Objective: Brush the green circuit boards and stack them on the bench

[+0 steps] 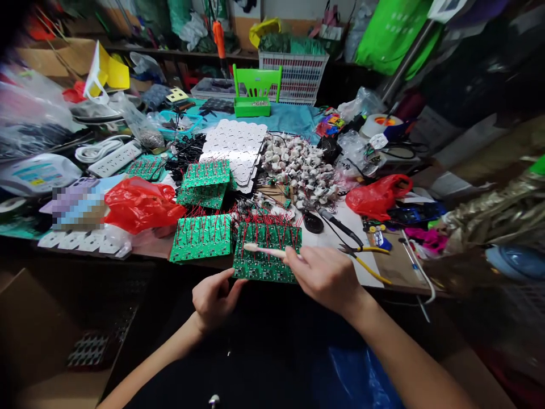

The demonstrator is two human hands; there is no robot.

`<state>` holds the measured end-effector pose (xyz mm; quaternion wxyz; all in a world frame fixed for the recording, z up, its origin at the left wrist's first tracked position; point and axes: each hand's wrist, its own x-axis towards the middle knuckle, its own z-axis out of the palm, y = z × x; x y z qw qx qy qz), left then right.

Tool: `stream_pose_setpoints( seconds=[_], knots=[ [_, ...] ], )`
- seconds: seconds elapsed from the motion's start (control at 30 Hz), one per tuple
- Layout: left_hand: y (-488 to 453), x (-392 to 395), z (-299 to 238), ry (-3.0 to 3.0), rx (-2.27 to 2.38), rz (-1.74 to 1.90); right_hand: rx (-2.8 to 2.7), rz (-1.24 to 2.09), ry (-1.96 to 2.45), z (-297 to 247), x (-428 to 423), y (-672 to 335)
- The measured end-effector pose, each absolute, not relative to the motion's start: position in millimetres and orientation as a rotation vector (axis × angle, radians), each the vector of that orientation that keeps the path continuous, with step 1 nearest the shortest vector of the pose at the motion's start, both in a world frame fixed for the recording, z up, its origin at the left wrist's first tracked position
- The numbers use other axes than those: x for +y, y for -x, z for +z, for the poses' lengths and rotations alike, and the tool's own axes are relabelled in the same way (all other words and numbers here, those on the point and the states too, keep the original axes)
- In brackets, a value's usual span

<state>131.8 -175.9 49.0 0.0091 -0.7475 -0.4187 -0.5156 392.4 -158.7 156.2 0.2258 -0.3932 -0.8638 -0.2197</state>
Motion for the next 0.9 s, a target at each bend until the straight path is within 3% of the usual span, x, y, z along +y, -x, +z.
stream_pose_setpoints(
  seconds=[0.23, 0.47, 0.77, 0.9],
  knots=[
    [-133, -175, 53, 2.362, -1.258, -1.564, -2.205, -0.577, 1.299, 159, -126, -398],
    [-129, -174, 49, 2.396, -1.254, -1.556, -2.383, -0.134, 1.126, 165, -192, -418],
    [-125, -169, 48, 2.442, -1.105, -1.459, -2.309, -0.595, 1.306, 159, -151, -410],
    [-127, -170, 51, 2.45, -1.105, -1.392, -2.207, -0.589, 1.365, 165, -145, -414]
  ],
)
